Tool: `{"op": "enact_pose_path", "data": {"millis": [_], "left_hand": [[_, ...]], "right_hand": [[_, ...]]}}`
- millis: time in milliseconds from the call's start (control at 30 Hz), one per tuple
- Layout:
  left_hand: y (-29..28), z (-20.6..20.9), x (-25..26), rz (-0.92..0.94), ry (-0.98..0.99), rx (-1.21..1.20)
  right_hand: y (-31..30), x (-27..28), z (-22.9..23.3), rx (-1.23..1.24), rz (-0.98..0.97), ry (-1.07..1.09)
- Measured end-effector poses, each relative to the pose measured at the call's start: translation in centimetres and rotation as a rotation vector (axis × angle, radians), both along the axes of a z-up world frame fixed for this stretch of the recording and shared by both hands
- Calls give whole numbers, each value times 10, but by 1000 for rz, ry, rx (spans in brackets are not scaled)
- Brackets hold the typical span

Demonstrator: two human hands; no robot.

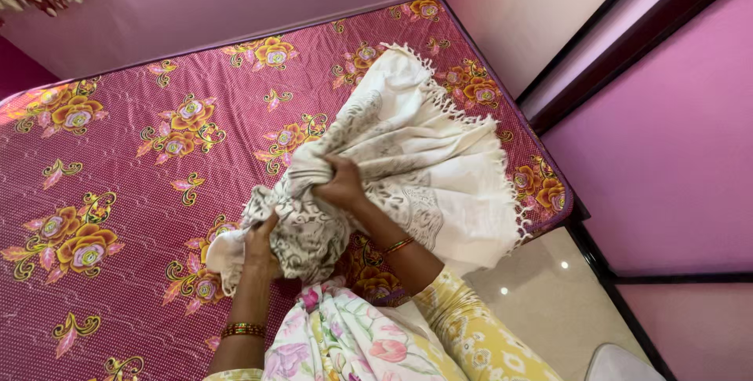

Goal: The person folds a white patterned sheet on a bed and then wipes the dark wooden headboard with a white cloth. The person moves along the headboard, cleaning the horizontal slats and the top edge.

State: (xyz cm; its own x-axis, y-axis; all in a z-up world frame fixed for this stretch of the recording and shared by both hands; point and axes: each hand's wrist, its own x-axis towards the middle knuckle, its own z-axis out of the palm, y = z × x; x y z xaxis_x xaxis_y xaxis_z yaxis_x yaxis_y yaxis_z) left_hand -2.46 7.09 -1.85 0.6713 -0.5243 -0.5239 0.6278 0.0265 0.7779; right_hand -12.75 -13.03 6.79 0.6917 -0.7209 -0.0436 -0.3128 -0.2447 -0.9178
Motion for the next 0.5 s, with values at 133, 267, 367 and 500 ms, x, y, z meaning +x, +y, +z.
{"op": "enact_pose_path", "data": {"millis": [133,267,367,500], "left_hand": [[-4,36,-5,-120,317,-363],[-5,40,-16,-137,308,-248],[-6,25,-18,-136,283,-188],[-11,-4,-15,-75,218,-127]], "right_hand": [[42,-6,34,-192,210,-105],[75,-17,40,-385,326,-156],[88,-29,51,-332,400,-102],[89,-43,65,-212,417,-187]]}}
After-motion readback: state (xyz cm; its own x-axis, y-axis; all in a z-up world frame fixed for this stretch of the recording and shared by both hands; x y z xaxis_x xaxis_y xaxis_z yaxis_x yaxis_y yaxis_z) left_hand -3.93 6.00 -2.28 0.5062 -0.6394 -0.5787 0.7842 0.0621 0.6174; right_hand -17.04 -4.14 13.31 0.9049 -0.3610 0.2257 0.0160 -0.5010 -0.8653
